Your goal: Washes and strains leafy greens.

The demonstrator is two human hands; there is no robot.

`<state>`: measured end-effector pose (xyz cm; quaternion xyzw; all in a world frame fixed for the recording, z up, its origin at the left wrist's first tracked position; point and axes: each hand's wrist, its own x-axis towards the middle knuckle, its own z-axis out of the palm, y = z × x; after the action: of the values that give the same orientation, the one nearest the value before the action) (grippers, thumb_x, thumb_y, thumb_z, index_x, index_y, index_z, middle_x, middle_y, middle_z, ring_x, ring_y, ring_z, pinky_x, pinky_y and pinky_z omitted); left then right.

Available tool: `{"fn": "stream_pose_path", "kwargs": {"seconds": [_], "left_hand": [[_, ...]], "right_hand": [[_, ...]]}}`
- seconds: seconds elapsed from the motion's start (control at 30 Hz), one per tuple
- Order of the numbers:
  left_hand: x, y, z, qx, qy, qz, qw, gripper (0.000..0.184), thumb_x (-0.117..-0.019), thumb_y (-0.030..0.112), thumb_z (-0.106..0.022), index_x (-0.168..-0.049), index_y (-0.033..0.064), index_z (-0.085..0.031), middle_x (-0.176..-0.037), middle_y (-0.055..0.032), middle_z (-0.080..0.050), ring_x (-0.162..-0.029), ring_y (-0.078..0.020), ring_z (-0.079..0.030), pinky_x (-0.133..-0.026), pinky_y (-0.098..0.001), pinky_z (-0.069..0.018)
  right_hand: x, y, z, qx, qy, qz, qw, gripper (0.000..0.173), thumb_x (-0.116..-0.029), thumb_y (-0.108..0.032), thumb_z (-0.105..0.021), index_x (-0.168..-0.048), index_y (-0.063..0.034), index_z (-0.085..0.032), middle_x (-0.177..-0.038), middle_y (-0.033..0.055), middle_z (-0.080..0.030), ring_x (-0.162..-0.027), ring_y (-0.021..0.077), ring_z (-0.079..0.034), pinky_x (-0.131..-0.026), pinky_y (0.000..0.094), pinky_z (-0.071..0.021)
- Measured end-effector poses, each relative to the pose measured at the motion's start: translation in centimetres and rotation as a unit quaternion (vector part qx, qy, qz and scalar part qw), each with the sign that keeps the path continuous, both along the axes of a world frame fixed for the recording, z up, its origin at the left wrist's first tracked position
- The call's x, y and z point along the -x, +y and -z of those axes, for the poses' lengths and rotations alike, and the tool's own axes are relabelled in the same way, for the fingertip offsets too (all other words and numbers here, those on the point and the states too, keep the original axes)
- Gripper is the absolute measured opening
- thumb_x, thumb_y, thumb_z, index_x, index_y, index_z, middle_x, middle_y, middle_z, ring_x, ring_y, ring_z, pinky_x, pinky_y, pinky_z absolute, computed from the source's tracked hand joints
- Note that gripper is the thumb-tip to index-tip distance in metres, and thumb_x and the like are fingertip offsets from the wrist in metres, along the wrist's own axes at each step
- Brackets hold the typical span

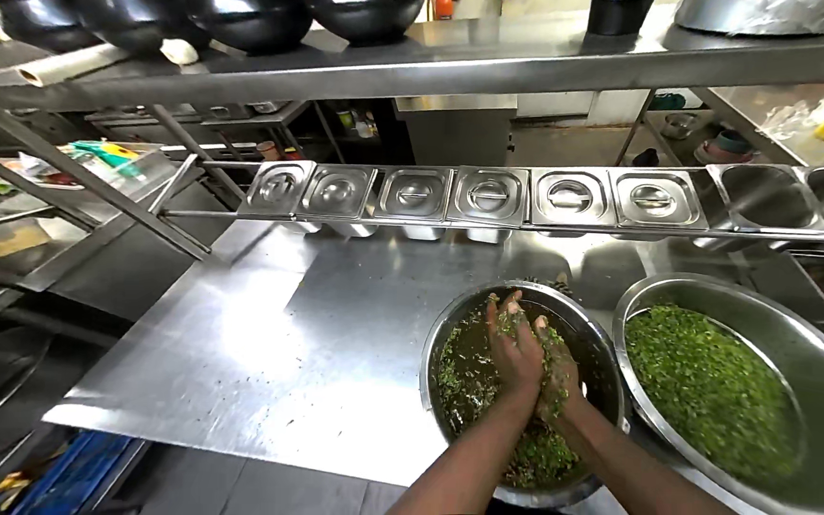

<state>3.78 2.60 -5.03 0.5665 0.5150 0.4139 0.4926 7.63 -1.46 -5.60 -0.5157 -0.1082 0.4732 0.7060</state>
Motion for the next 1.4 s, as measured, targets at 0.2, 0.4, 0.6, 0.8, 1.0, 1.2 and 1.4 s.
{"fn": "stream_pose_path", "kwargs": {"seconds": [0.2, 0.4, 0.6, 0.8, 1.0, 1.2, 1.4], "left_hand": [[0.5, 0.2, -1.1, 0.238, -0.126, 0.039, 0.962, 0.065, -0.1103, 0.054, -0.02, -0.134, 0.0121, -0.063, -0.115, -0.0144, -0.067, -0.101, -0.0239, -0.063, -0.089, -0.0448, -0.0517], [3.7, 2.4, 0.9, 0.185, -0.14, 0.03, 0.972, 0.05, -0.1119, 0.041, -0.035, -0.138, 0.0056, -0.058, -0.126, -0.0143, -0.065, -0.109, -0.0239, -0.062, -0.095, -0.0436, -0.0501], [5.2, 2.6, 1.1, 0.13, -0.089, 0.018, 0.987, 0.04, -0.1102, 0.028, -0.047, -0.139, 0.0026, -0.056, -0.138, -0.0168, -0.06, -0.124, -0.0277, -0.058, -0.104, -0.0469, -0.0487], [3.6, 2.4, -2.6, 0.113, -0.071, 0.204, 0.97, 0.055, -0.1056, 0.032, -0.056, -0.155, 0.0137, -0.04, -0.14, -0.015, -0.058, -0.117, -0.024, -0.061, -0.098, -0.044, -0.0511], [4.3, 2.9, -7.0, 0.134, 0.047, 0.312, 0.939, 0.049, -0.0981, 0.02, -0.069, -0.143, 0.0067, -0.054, -0.131, -0.0177, -0.063, -0.113, -0.026, -0.061, -0.098, -0.046, -0.0498], [2.9, 2.1, -9.7, 0.152, 0.093, 0.234, 0.956, 0.045, -0.0953, 0.03, -0.074, -0.128, 0.0018, -0.061, -0.114, -0.0158, -0.067, -0.101, -0.0217, -0.063, -0.092, -0.0411, -0.0512], [3.1, 0.7, -10.7, 0.186, 0.056, 0.205, 0.959, 0.031, -0.1005, 0.027, -0.065, -0.12, 0.0024, -0.062, -0.101, -0.0094, -0.064, -0.09, -0.015, -0.061, -0.083, -0.0345, -0.0513]], "right_hand": [[-0.3, 0.7, 0.3, 0.014, -0.077, -0.013, 0.997, 0.027, -0.109, -0.019, -0.047, -0.113, 0.0006, -0.065, -0.091, 0.0074, -0.07, -0.083, 0.0117, -0.068, -0.076, 0.0298, -0.0586], [-3.3, 1.2, 0.2, 0.056, 0.097, -0.055, 0.992, 0.027, -0.1091, -0.024, -0.049, -0.091, -0.0075, -0.059, -0.058, -0.0009, -0.054, -0.042, 0.0056, -0.051, -0.038, 0.0184, -0.0437], [-4.3, 1.4, -0.4, 0.091, 0.085, -0.046, 0.991, 0.018, -0.1057, -0.022, -0.056, -0.098, -0.0074, -0.063, -0.062, -0.0007, -0.056, -0.041, 0.0043, -0.047, -0.036, 0.0181, -0.0418], [-2.6, 2.7, -1.9, 0.057, 0.002, -0.037, 0.998, 0.027, -0.1063, -0.034, -0.054, -0.091, -0.0133, -0.063, -0.059, -0.004, -0.052, -0.045, 0.0038, -0.046, -0.04, 0.0203, -0.0417], [-2.3, 2.9, -3.1, -0.065, -0.043, -0.069, 0.995, 0.036, -0.1092, -0.042, -0.042, -0.091, -0.0177, -0.062, -0.074, -0.006, -0.06, -0.068, 0.0012, -0.06, -0.061, 0.0205, -0.0528], [-2.6, 1.2, -4.5, 0.076, -0.086, -0.137, 0.984, 0.053, -0.1091, -0.055, -0.029, -0.126, -0.0156, -0.06, -0.102, 0.0027, -0.063, -0.094, 0.0127, -0.06, -0.079, 0.0353, -0.0535], [-1.6, 2.9, -3.4, -0.004, -0.053, -0.075, 0.996, 0.037, -0.1116, -0.036, -0.038, -0.111, -0.0088, -0.063, -0.09, 0.0019, -0.063, -0.081, 0.0055, -0.061, -0.071, 0.0229, -0.0536]]}}
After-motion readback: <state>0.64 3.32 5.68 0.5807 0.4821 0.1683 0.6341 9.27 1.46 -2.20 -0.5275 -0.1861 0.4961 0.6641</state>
